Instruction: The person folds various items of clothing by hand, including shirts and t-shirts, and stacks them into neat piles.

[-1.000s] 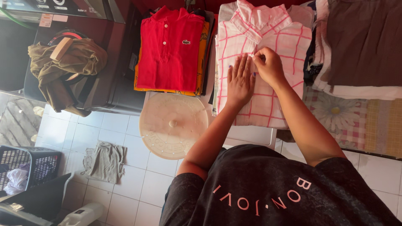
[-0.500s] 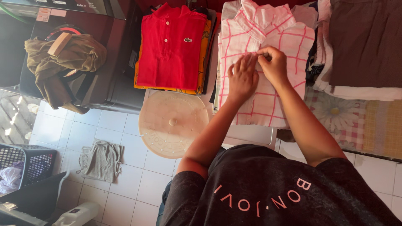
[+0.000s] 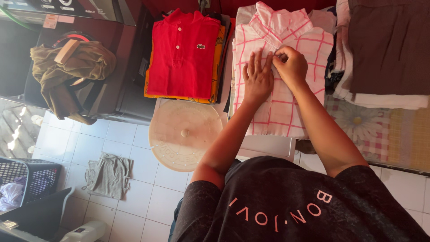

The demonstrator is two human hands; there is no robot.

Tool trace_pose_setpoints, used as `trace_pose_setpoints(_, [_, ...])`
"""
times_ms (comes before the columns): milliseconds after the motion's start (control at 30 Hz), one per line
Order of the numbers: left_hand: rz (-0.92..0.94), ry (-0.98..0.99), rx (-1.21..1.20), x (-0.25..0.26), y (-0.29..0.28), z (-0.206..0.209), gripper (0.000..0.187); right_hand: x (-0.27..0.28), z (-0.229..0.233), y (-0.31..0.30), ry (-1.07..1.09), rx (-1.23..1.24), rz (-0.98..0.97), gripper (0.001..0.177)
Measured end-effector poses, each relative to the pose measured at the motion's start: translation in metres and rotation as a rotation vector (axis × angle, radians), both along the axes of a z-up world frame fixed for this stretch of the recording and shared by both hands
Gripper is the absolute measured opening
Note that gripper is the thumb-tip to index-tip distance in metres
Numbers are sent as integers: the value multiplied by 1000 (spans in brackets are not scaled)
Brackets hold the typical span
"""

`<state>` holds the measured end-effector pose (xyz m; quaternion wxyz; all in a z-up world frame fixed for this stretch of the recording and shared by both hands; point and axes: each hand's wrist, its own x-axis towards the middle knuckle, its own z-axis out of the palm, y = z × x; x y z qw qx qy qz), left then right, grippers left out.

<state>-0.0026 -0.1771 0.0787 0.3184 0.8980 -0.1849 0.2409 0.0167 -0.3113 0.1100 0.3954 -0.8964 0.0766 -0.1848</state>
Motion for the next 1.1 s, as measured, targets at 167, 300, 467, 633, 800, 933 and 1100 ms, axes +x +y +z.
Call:
trace_pose_setpoints(167, [-59,124,59,4,3,-2,66,8,-22,-14,-79,31,50,14])
trace_pose_setpoints(300, [-57,109,51,4,3,-3,67,21,-44,-32,-117,482,227,6])
trace_pose_setpoints(467, [-61,119,55,4,2,-3,67,27,-49,-45,69,697,260,5])
trace_pose_setpoints(633, [-60,111,70,3,3,-2,67,33,-52,-54,155,800,259,5])
trace_pose_setpoints(800, [-81,38,77,11,3,2,60,35,-63,-54,87,664,266,5])
trace_pose_setpoints(933, [-111,165,195,26,-4,2,54,34,-65,-56,67,695,277,4])
trace_pose_setpoints(1100, [-112,44,182,28,-12,-9,65,29,-62,-52,49,711,242,4])
